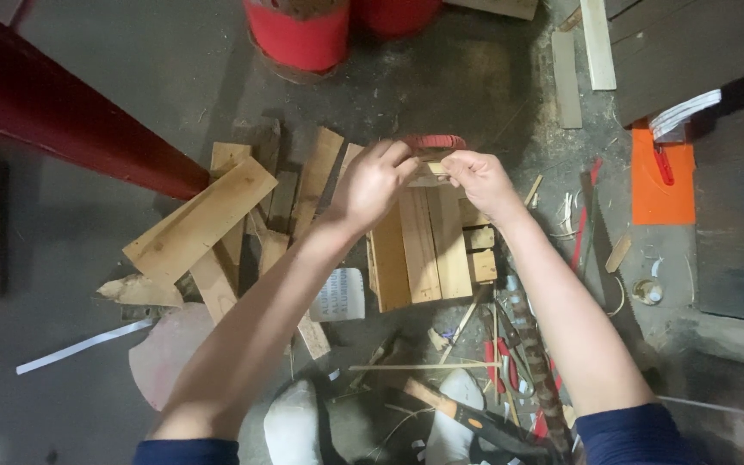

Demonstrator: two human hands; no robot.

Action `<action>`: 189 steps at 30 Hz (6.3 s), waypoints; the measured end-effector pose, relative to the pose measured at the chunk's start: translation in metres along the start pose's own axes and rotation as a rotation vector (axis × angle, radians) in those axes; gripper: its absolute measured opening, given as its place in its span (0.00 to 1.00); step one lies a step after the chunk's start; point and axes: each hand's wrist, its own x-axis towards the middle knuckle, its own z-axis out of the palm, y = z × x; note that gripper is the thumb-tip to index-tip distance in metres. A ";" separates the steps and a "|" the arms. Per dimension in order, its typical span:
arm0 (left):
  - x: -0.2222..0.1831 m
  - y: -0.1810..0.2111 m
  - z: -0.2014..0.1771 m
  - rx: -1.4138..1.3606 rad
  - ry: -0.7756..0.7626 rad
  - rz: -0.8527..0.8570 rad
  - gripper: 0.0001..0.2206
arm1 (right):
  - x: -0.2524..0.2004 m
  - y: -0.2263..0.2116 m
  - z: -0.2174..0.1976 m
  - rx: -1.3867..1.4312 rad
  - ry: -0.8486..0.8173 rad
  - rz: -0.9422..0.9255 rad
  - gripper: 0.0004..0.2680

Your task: Bending thin bamboo strips into circular hoops and securing them with tape to create components for a wooden frame.

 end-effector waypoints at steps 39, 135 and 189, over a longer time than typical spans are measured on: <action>0.010 0.010 -0.021 -0.881 -0.281 -0.595 0.10 | -0.020 -0.006 -0.001 -0.195 0.115 -0.350 0.07; -0.156 0.138 -0.090 -1.435 -0.596 -0.088 0.07 | -0.302 -0.054 0.025 0.523 -0.530 0.598 0.07; -0.211 0.142 -0.098 -1.401 -0.681 -0.165 0.05 | -0.270 -0.079 0.049 0.045 -0.772 0.070 0.05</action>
